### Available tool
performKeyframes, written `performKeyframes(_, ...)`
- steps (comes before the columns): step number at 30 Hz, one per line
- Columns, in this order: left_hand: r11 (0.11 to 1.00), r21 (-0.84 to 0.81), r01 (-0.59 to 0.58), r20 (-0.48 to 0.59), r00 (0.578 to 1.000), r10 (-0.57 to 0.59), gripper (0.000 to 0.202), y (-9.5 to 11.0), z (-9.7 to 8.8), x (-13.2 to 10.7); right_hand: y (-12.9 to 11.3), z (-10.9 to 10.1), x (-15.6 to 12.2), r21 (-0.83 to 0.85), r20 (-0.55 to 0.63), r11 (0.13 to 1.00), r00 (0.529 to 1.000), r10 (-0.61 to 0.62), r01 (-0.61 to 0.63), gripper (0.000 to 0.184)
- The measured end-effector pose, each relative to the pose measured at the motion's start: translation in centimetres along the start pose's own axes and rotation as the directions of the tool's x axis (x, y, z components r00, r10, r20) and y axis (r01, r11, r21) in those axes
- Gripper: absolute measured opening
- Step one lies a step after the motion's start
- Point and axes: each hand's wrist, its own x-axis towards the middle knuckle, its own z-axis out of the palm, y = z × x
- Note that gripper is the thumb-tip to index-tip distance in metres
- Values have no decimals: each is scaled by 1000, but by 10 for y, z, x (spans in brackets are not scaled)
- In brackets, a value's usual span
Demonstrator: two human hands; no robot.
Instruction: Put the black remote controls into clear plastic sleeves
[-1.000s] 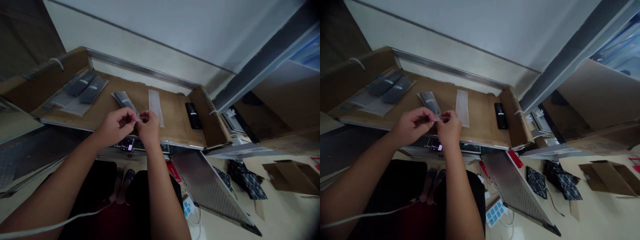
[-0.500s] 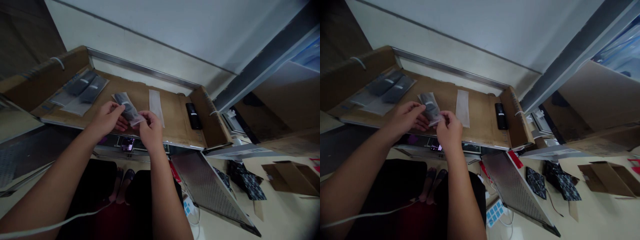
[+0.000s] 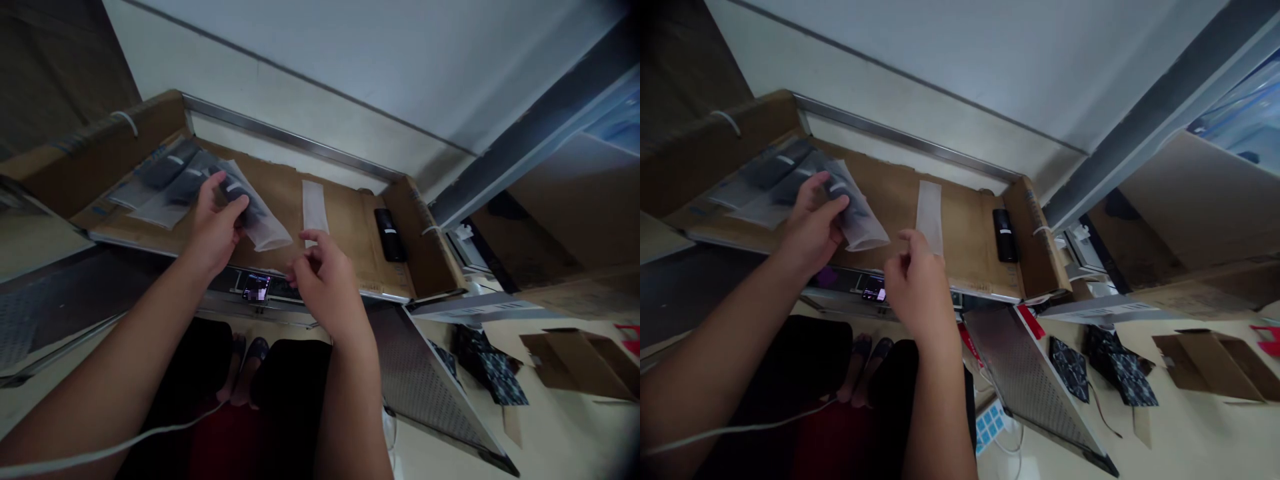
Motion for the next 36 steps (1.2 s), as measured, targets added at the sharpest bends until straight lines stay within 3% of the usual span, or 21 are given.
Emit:
performKeyframes(7, 998, 29, -47, 24, 999, 46, 62, 1, -4, -3, 10, 24, 15, 290, 58, 945, 988, 142, -153, 42)
performKeyframes(12, 956, 272, -109, 63, 993, 96, 36, 2, 0, -7, 10, 40, 23, 369, 63, 900, 972, 225, -232, 15)
performKeyframes(15, 940, 304, -154, 78, 987, 137, 39, 2, 2, -9, 7, 40, 24, 370, 75, 887, 960, 268, -277, 5)
performKeyframes(21, 972, 148, -180, 83, 982, 169, 68, -3, 1, -11, 7, 38, 24, 335, 67, 876, 936, 345, -347, 3)
performKeyframes(24, 971, 73, -227, 106, 970, 219, 67, -10, 0, -8, 10, 42, 23, 315, 54, 891, 943, 328, -328, 6)
performKeyframes(28, 959, -73, -274, 74, 957, 279, 61, -19, -2, -1, 11, 40, 21, 308, 131, 878, 931, 342, -366, 7)
performKeyframes(31, 962, -111, -249, 60, 965, 257, 59, -20, -1, 0, 9, 35, 21, 324, 165, 863, 922, 351, -387, 7)
performKeyframes(36, 973, -95, -210, 85, 972, 218, 61, -15, 0, -4, 10, 36, 24, 299, 121, 872, 922, 368, -388, 9)
